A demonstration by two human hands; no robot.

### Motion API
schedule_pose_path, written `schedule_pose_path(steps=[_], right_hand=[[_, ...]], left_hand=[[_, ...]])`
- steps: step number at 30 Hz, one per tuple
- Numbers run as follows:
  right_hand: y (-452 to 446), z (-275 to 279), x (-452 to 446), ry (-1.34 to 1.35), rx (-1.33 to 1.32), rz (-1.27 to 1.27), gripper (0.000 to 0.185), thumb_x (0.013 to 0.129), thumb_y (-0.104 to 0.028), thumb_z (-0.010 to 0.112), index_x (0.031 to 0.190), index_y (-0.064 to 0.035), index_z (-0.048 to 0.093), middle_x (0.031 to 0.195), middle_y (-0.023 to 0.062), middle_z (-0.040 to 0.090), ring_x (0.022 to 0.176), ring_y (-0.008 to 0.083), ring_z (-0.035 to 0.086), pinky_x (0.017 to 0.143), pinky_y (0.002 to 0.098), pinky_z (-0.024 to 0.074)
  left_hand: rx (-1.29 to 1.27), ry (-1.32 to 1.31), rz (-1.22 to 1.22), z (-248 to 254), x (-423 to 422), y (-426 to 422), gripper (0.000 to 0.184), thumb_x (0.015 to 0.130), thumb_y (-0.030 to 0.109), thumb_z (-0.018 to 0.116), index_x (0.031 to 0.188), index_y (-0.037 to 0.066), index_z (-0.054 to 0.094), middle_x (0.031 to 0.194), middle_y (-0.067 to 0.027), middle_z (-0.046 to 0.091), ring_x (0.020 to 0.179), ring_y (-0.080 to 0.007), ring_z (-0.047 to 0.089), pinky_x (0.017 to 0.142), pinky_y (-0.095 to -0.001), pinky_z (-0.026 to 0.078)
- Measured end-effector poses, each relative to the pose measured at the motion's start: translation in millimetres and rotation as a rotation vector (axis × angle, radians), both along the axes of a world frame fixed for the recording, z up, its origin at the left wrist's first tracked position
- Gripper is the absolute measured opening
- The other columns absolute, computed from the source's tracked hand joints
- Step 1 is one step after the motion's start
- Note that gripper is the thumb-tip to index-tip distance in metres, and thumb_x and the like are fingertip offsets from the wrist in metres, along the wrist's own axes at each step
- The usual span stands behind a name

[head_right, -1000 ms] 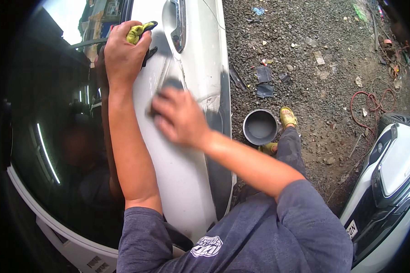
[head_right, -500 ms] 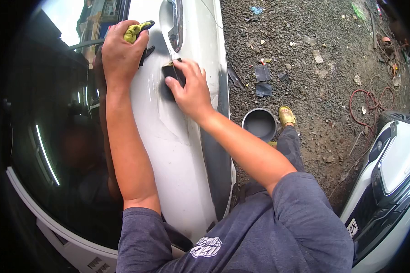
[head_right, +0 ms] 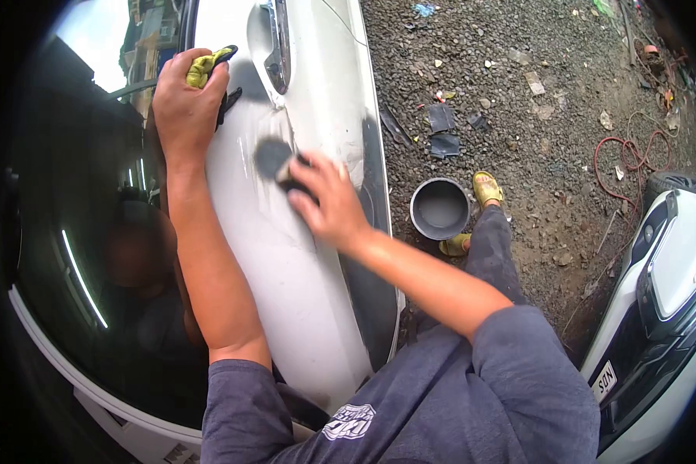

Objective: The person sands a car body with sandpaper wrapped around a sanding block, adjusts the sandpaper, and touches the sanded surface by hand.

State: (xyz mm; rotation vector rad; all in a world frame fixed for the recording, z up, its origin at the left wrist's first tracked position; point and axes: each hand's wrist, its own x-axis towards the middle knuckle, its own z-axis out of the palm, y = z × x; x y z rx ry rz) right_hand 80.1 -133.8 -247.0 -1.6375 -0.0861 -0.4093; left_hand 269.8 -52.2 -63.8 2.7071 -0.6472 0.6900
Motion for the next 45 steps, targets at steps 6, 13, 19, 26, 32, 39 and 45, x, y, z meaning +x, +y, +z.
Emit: schedule_pose_path(steps=[6, 13, 19, 26, 32, 39, 45], right_hand=[[-14, -2, 62, 0.036, 0.063, -0.038, 0.044, 0.096, -0.019, 0.071, 0.138, -0.0087, 0.064, 0.148, 0.02, 0.055, 0.13, 0.041, 0.053, 0.11, 0.0516, 0.0398], [-9, -7, -8, -0.072, -0.039, 0.074, 0.051, 0.093, -0.02, 0.075, 0.141, -0.009, 0.062, 0.149, 0.0193, 0.054, 0.132, 0.0397, 0.053, 0.111, 0.0504, 0.0398], [-16, -8, 47, -0.014, -0.014, 0.023, 0.047, 0.096, -0.019, 0.072, 0.141, -0.0113, 0.062, 0.15, 0.0174, 0.054, 0.124, 0.0413, 0.053, 0.109, 0.0474, 0.041], [-13, -14, 18, -0.091, -0.012, 0.073, 0.052, 0.095, -0.016, 0.073, 0.144, -0.0094, 0.059, 0.152, 0.0196, 0.053, 0.13, 0.0417, 0.053, 0.111, 0.048, 0.0401], [-8, -15, -3, -0.113, -0.04, 0.101, 0.055, 0.093, -0.013, 0.074, 0.145, -0.0096, 0.058, 0.154, 0.0205, 0.051, 0.133, 0.0419, 0.052, 0.112, 0.0506, 0.039], [-15, -14, 43, -0.124, -0.042, 0.03, 0.05, 0.094, -0.016, 0.072, 0.142, -0.0094, 0.059, 0.149, 0.0187, 0.054, 0.125, 0.0391, 0.055, 0.106, 0.0467, 0.0411], [-9, -22, -20, -0.143, -0.065, 0.165, 0.059, 0.092, -0.012, 0.074, 0.148, -0.0115, 0.054, 0.155, 0.0219, 0.048, 0.133, 0.0413, 0.052, 0.111, 0.0516, 0.0388]], left_hand=[[0.009, 0.003, -0.006, -2, 1, 1, 0.026, 0.084, 0.02, 0.078, 0.104, 0.005, 0.075, 0.103, -0.0129, 0.071, 0.093, -0.0324, 0.069, 0.086, -0.0416, 0.056], [0.028, -0.01, -0.01, -2, 0, 2, 0.026, 0.084, 0.02, 0.078, 0.104, 0.004, 0.074, 0.102, -0.0123, 0.071, 0.094, -0.0315, 0.068, 0.086, -0.0407, 0.055], [0.008, 0.013, 0.007, -3, 0, 1, 0.026, 0.084, 0.02, 0.079, 0.104, 0.005, 0.074, 0.1, -0.0117, 0.07, 0.091, -0.0303, 0.069, 0.085, -0.0398, 0.055], [0.004, 0.016, 0.023, -2, -2, 0, 0.026, 0.084, 0.021, 0.078, 0.104, 0.005, 0.074, 0.098, -0.0111, 0.07, 0.089, -0.0301, 0.069, 0.084, -0.0397, 0.055], [0.037, 0.04, 0.061, -2, -2, 0, 0.029, 0.086, 0.024, 0.079, 0.108, 0.005, 0.074, 0.102, -0.0098, 0.071, 0.093, -0.0265, 0.069, 0.087, -0.0364, 0.054], [0.043, 0.024, 0.046, -2, -2, 2, 0.029, 0.086, 0.024, 0.079, 0.108, 0.005, 0.074, 0.102, -0.0095, 0.071, 0.093, -0.0266, 0.069, 0.088, -0.0368, 0.054], [0.039, 0.042, 0.054, -2, -1, 3, 0.031, 0.087, 0.026, 0.079, 0.11, 0.006, 0.074, 0.103, -0.0089, 0.07, 0.094, -0.0254, 0.069, 0.089, -0.0355, 0.053]])
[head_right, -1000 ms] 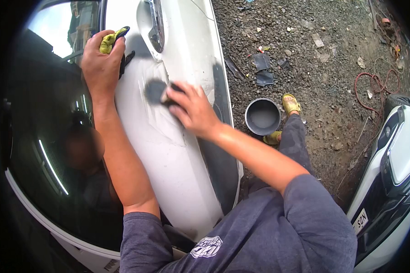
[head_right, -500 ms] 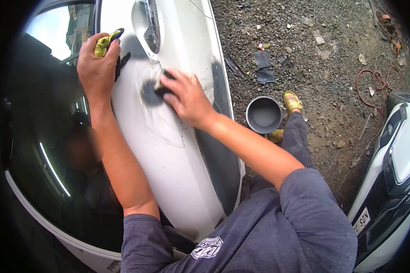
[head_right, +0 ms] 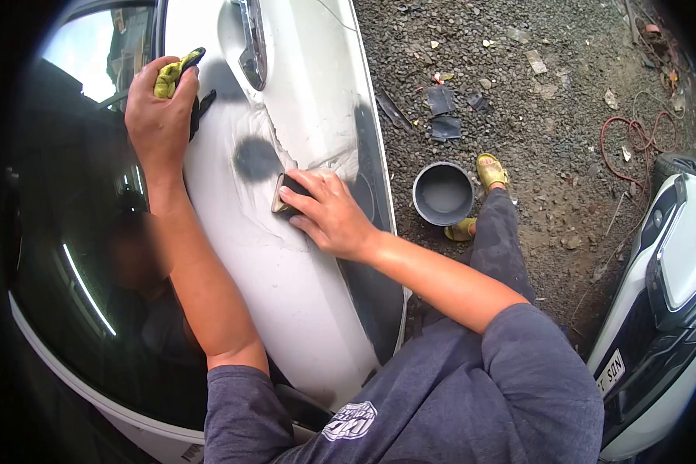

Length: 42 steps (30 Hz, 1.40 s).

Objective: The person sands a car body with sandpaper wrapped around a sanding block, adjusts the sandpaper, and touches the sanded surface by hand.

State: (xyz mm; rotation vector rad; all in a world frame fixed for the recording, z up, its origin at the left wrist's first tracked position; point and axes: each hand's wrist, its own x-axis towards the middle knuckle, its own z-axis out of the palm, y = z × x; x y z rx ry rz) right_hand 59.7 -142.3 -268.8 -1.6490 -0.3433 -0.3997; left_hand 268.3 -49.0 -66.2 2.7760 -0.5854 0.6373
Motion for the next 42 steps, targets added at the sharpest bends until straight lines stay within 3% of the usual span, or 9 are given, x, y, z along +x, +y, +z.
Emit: schedule_pose_path(steps=[5, 9, 10, 14, 15, 17, 28, 33, 42], right_hand=[[-12, 0, 76, 0.019, 0.012, -0.17, 0.05, 0.094, -0.015, 0.073, 0.142, -0.012, 0.061, 0.148, 0.0158, 0.056, 0.117, 0.039, 0.054, 0.107, 0.0455, 0.0431], [-5, 4, 25, 0.018, -0.015, -0.126, 0.055, 0.091, -0.013, 0.075, 0.144, -0.0127, 0.06, 0.15, 0.0156, 0.054, 0.118, 0.04, 0.054, 0.107, 0.0478, 0.0437], [-5, 5, 16, 0.005, 0.013, -0.069, 0.057, 0.093, -0.008, 0.072, 0.148, -0.0143, 0.057, 0.154, 0.0208, 0.05, 0.132, 0.0399, 0.052, 0.113, 0.0497, 0.0384], [-13, 8, 65, 0.122, 0.017, -0.1, 0.05, 0.095, -0.012, 0.071, 0.143, -0.0112, 0.061, 0.152, 0.0182, 0.053, 0.131, 0.04, 0.053, 0.111, 0.0461, 0.0393], [-12, 6, 85, 0.027, 0.019, -0.224, 0.048, 0.093, -0.017, 0.073, 0.139, -0.0119, 0.062, 0.144, 0.0169, 0.058, 0.118, 0.0387, 0.057, 0.102, 0.0451, 0.0432], [-10, 8, 84, 0.093, 0.034, -0.208, 0.047, 0.095, -0.013, 0.071, 0.141, -0.0107, 0.062, 0.151, 0.0186, 0.054, 0.13, 0.0406, 0.054, 0.112, 0.0463, 0.0385], [-5, 22, 86, 0.143, 0.098, -0.244, 0.043, 0.094, -0.021, 0.073, 0.134, -0.0062, 0.064, 0.143, 0.0202, 0.057, 0.126, 0.0409, 0.055, 0.109, 0.0495, 0.0395], [13, 41, 1, 0.032, 0.041, -0.103, 0.051, 0.09, -0.023, 0.077, 0.137, -0.0089, 0.064, 0.142, 0.0217, 0.056, 0.127, 0.04, 0.056, 0.107, 0.0524, 0.0428], [15, 59, 62, 0.052, 0.029, -0.189, 0.052, 0.091, -0.023, 0.077, 0.139, -0.0092, 0.063, 0.144, 0.0197, 0.057, 0.126, 0.0393, 0.056, 0.109, 0.0477, 0.0415]], left_hand=[[0.002, -0.035, -0.024, 0, 0, -2, 0.027, 0.085, 0.023, 0.078, 0.105, 0.006, 0.075, 0.101, -0.0108, 0.071, 0.092, -0.0297, 0.07, 0.085, -0.0393, 0.055], [-0.001, -0.037, -0.03, 0, 0, -3, 0.026, 0.085, 0.023, 0.078, 0.105, 0.006, 0.075, 0.1, -0.011, 0.071, 0.091, -0.03, 0.069, 0.085, -0.0394, 0.055], [0.001, -0.037, -0.029, 0, -1, -3, 0.027, 0.085, 0.023, 0.078, 0.105, 0.006, 0.075, 0.1, -0.011, 0.071, 0.091, -0.0301, 0.069, 0.084, -0.0394, 0.055], [-0.005, -0.039, -0.028, 0, 0, -3, 0.027, 0.085, 0.023, 0.078, 0.105, 0.006, 0.075, 0.1, -0.011, 0.071, 0.09, -0.0304, 0.07, 0.084, -0.0395, 0.055], [-0.005, -0.04, -0.027, 0, -1, -3, 0.027, 0.085, 0.023, 0.078, 0.105, 0.006, 0.075, 0.1, -0.011, 0.071, 0.09, -0.0304, 0.07, 0.084, -0.0395, 0.055], [0.006, -0.049, -0.026, 0, -1, -3, 0.027, 0.085, 0.023, 0.078, 0.105, 0.005, 0.075, 0.1, -0.0111, 0.071, 0.09, -0.0305, 0.07, 0.084, -0.0395, 0.055], [0.006, 0.02, 0.02, 2, -1, -1, 0.033, 0.086, 0.028, 0.079, 0.11, 0.006, 0.074, 0.106, -0.0096, 0.07, 0.096, -0.0265, 0.069, 0.09, -0.0356, 0.053], [0.001, -0.055, -0.046, 0, 0, -2, 0.026, 0.083, 0.021, 0.078, 0.102, 0.004, 0.074, 0.096, -0.0128, 0.069, 0.089, -0.032, 0.068, 0.084, -0.0409, 0.055], [0.005, -0.068, -0.081, 1, 0, -2, 0.023, 0.083, 0.019, 0.079, 0.101, 0.004, 0.073, 0.098, -0.0143, 0.071, 0.091, -0.0339, 0.068, 0.085, -0.0419, 0.055]])
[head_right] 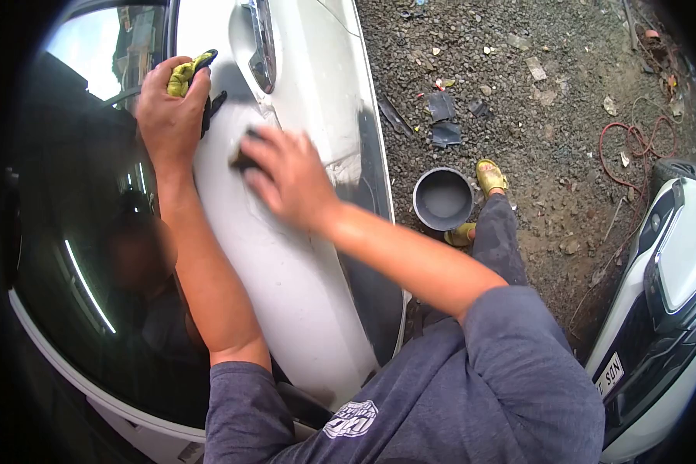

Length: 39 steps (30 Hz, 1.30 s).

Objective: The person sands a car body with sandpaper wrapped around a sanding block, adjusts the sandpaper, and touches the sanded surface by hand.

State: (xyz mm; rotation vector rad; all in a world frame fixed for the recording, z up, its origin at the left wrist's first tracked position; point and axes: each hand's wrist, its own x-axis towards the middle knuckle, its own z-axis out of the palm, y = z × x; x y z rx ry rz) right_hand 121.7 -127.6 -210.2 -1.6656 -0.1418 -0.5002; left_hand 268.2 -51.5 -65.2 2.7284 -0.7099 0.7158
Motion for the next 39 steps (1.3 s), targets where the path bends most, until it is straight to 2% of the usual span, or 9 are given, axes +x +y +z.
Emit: schedule_pose_path(steps=[3, 9, 15, 21, 25, 27, 31, 37, 39], right_hand=[[5, -1, -26, -0.077, -0.026, 0.056, 0.053, 0.091, -0.023, 0.077, 0.141, -0.0115, 0.061, 0.146, 0.0182, 0.057, 0.124, 0.0374, 0.057, 0.106, 0.0471, 0.0416], [2, 15, 65, -0.05, 0.044, -0.12, 0.048, 0.093, -0.018, 0.074, 0.138, -0.0102, 0.061, 0.148, 0.0175, 0.056, 0.124, 0.0388, 0.056, 0.109, 0.0467, 0.0405], [22, 5, -19, -0.229, 0.023, 0.069, 0.058, 0.088, -0.014, 0.077, 0.142, -0.0134, 0.058, 0.153, 0.0175, 0.053, 0.135, 0.0387, 0.054, 0.113, 0.0498, 0.0417], [14, 15, 71, -0.193, 0.062, -0.114, 0.05, 0.091, -0.016, 0.074, 0.138, -0.0102, 0.059, 0.152, 0.0201, 0.054, 0.139, 0.0405, 0.052, 0.113, 0.0523, 0.0406], [27, 6, -37, -0.261, -0.031, 0.095, 0.058, 0.089, -0.017, 0.078, 0.144, -0.0199, 0.058, 0.15, 0.0158, 0.058, 0.135, 0.0347, 0.059, 0.112, 0.0522, 0.0443], [22, -6, -26, -0.37, -0.048, 0.131, 0.058, 0.09, -0.016, 0.078, 0.144, -0.0187, 0.058, 0.151, 0.0165, 0.057, 0.136, 0.0359, 0.058, 0.112, 0.0527, 0.0446], [2, -9, 51, -0.187, 0.051, -0.052, 0.056, 0.09, -0.01, 0.076, 0.143, -0.0137, 0.058, 0.151, 0.0215, 0.056, 0.135, 0.0425, 0.055, 0.112, 0.0492, 0.0436], [14, -9, -43, -0.338, -0.053, 0.258, 0.065, 0.088, -0.008, 0.076, 0.148, -0.0212, 0.054, 0.157, 0.0175, 0.051, 0.142, 0.0361, 0.053, 0.117, 0.052, 0.0397], [7, -22, -11, -0.339, -0.045, 0.16, 0.063, 0.089, -0.007, 0.075, 0.147, -0.0197, 0.054, 0.156, 0.0168, 0.052, 0.139, 0.0364, 0.055, 0.115, 0.0516, 0.0412]], left_hand=[[0.003, 0.002, 0.013, 1, 1, 0, 0.023, 0.084, 0.018, 0.079, 0.101, 0.004, 0.074, 0.099, -0.0147, 0.072, 0.092, -0.034, 0.069, 0.085, -0.0417, 0.055], [-0.119, 0.009, 0.025, 2, 2, 0, 0.024, 0.083, 0.017, 0.078, 0.102, 0.003, 0.073, 0.098, -0.0138, 0.071, 0.092, -0.033, 0.069, 0.087, -0.0405, 0.055], [-0.129, 0.001, 0.053, 2, 4, 5, 0.023, 0.083, 0.015, 0.075, 0.102, 0.003, 0.072, 0.101, -0.0131, 0.071, 0.094, -0.0325, 0.069, 0.088, -0.0399, 0.055], [-0.13, 0.0, 0.031, 2, 4, 5, 0.022, 0.082, 0.014, 0.075, 0.102, 0.003, 0.072, 0.099, -0.0124, 0.07, 0.093, -0.0321, 0.069, 0.088, -0.0403, 0.055], [-0.126, 0.015, 0.049, 4, 2, 2, 0.022, 0.082, 0.014, 0.075, 0.102, 0.003, 0.072, 0.099, -0.0122, 0.07, 0.092, -0.0317, 0.069, 0.088, -0.0403, 0.055], [-0.11, 0.006, 0.036, 3, 4, 4, 0.022, 0.083, 0.014, 0.075, 0.102, 0.003, 0.072, 0.099, -0.0123, 0.07, 0.092, -0.0315, 0.069, 0.087, -0.0404, 0.055], [-0.095, -0.011, 0.022, 3, 4, 2, 0.023, 0.083, 0.014, 0.075, 0.103, 0.004, 0.072, 0.098, -0.0124, 0.07, 0.091, -0.0315, 0.069, 0.086, -0.0409, 0.055], [-0.067, -0.018, 0.017, 2, 5, 4, 0.023, 0.083, 0.014, 0.075, 0.103, 0.004, 0.073, 0.099, -0.0129, 0.07, 0.091, -0.0326, 0.069, 0.086, -0.0412, 0.055], [-0.08, 0.008, 0.024, 1, 5, 6, 0.023, 0.083, 0.015, 0.075, 0.103, 0.004, 0.073, 0.099, -0.013, 0.07, 0.093, -0.0323, 0.068, 0.087, -0.0413, 0.054]])
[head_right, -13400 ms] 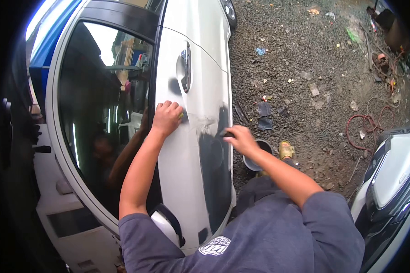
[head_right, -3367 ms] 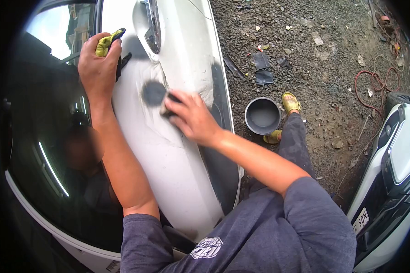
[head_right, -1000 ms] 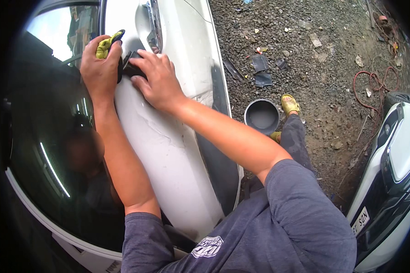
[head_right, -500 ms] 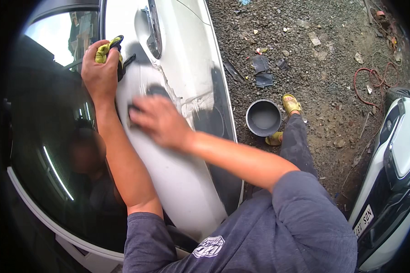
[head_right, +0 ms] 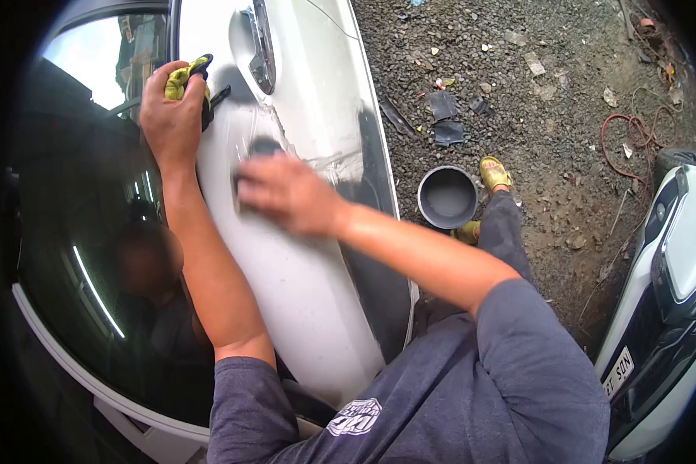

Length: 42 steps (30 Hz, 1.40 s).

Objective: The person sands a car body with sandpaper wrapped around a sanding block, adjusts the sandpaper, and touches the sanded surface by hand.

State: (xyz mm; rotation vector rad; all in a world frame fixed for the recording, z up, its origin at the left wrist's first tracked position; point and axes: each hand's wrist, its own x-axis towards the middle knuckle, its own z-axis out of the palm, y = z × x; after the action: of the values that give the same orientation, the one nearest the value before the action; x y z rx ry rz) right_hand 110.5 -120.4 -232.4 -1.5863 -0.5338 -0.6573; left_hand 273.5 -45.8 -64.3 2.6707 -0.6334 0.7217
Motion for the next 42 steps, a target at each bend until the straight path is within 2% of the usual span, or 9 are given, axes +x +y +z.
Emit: schedule_pose_path(steps=[4, 8, 14, 19, 24, 29, 32, 36, 42], right_hand=[[0, -4, 38, 0.157, 0.12, -0.19, 0.062, 0.09, -0.011, 0.077, 0.148, -0.0158, 0.053, 0.154, 0.0183, 0.053, 0.14, 0.0402, 0.053, 0.113, 0.0535, 0.0424], [7, -2, -55, 0.116, -0.056, 0.048, 0.062, 0.091, -0.013, 0.074, 0.148, -0.0226, 0.053, 0.16, 0.0144, 0.049, 0.147, 0.0337, 0.049, 0.119, 0.0538, 0.0359], [-10, -9, 50, 0.174, 0.086, -0.22, 0.056, 0.089, -0.012, 0.076, 0.14, -0.0129, 0.055, 0.152, 0.0198, 0.052, 0.138, 0.0403, 0.053, 0.109, 0.0517, 0.0448], [-24, -21, -83, 0.292, -0.083, 0.094, 0.053, 0.09, -0.014, 0.075, 0.14, -0.0117, 0.058, 0.153, 0.0207, 0.051, 0.137, 0.0394, 0.053, 0.111, 0.0513, 0.0447], [-143, -80, -145, 0.498, -0.167, 0.158, 0.048, 0.087, -0.01, 0.077, 0.132, -0.0062, 0.062, 0.145, 0.0246, 0.058, 0.129, 0.0454, 0.058, 0.107, 0.0533, 0.0493], [-312, -101, -144, 0.688, -0.363, 0.019, 0.042, 0.095, -0.009, 0.07, 0.136, -0.0054, 0.062, 0.151, 0.0208, 0.055, 0.138, 0.0419, 0.053, 0.117, 0.0484, 0.0409], [-403, -96, -143, 0.774, -0.426, -0.045, 0.044, 0.097, -0.01, 0.068, 0.14, -0.0067, 0.06, 0.156, 0.0191, 0.052, 0.143, 0.0398, 0.049, 0.12, 0.0462, 0.0388], [-502, -84, -143, 0.79, -0.318, -0.137, 0.046, 0.101, -0.011, 0.065, 0.146, -0.0027, 0.055, 0.155, 0.0194, 0.053, 0.144, 0.0338, 0.051, 0.12, 0.0413, 0.0379], [-557, -57, -132, 0.915, 0.335, -0.156, 0.053, 0.1, -0.013, 0.071, 0.146, -0.0027, 0.047, 0.144, 0.0176, 0.056, 0.135, 0.0274, 0.056, 0.116, 0.0391, 0.0411]], left_hand=[[0.037, 0.008, -0.031, -1, 4, 1, 0.024, 0.083, 0.016, 0.074, 0.104, 0.005, 0.073, 0.102, -0.0117, 0.071, 0.098, -0.0314, 0.068, 0.089, -0.0417, 0.054], [0.101, 0.012, -0.051, -5, 7, 4, 0.024, 0.083, 0.015, 0.074, 0.106, 0.01, 0.075, 0.107, -0.0072, 0.073, 0.103, -0.0306, 0.068, 0.093, -0.041, 0.053], [0.413, -0.187, -0.079, -9, 1, 3, 0.029, 0.081, 0.013, 0.076, 0.11, 0.018, 0.077, 0.116, -0.0009, 0.075, 0.11, -0.0257, 0.068, 0.097, -0.0403, 0.052], [0.563, -0.113, -0.058, -11, -3, 1, 0.031, 0.077, 0.013, 0.079, 0.108, 0.02, 0.078, 0.113, 0.0014, 0.076, 0.112, -0.0233, 0.068, 0.094, -0.0396, 0.052], [0.645, -0.035, -0.096, -7, -23, -12, 0.017, 0.078, 0.008, 0.073, 0.093, 0.017, 0.073, 0.097, 0.0, 0.074, 0.099, -0.024, 0.07, 0.084, -0.0427, 0.051], [0.724, 0.119, -0.156, -29, -78, -25, 0.009, 0.076, 0.005, 0.066, 0.079, 0.014, 0.065, 0.081, -0.0039, 0.067, 0.082, -0.0267, 0.068, 0.069, -0.0449, 0.052], [0.793, 0.177, -0.1, -61, -140, -29, 0.012, 0.076, 0.004, 0.063, 0.083, 0.014, 0.066, 0.086, -0.0025, 0.067, 0.092, -0.0258, 0.066, 0.08, -0.0454, 0.048], [0.712, 0.281, -0.007, -98, -209, -31, 0.008, 0.076, 0.01, 0.068, 0.08, 0.016, 0.066, 0.086, -0.0019, 0.066, 0.093, -0.0249, 0.066, 0.079, -0.0446, 0.048], [-0.164, 0.499, 0.553, -132, -294, -140, 0.011, 0.081, 0.015, 0.075, 0.091, 0.01, 0.074, 0.096, -0.0129, 0.071, 0.097, -0.0359, 0.066, 0.088, -0.0474, 0.053]])
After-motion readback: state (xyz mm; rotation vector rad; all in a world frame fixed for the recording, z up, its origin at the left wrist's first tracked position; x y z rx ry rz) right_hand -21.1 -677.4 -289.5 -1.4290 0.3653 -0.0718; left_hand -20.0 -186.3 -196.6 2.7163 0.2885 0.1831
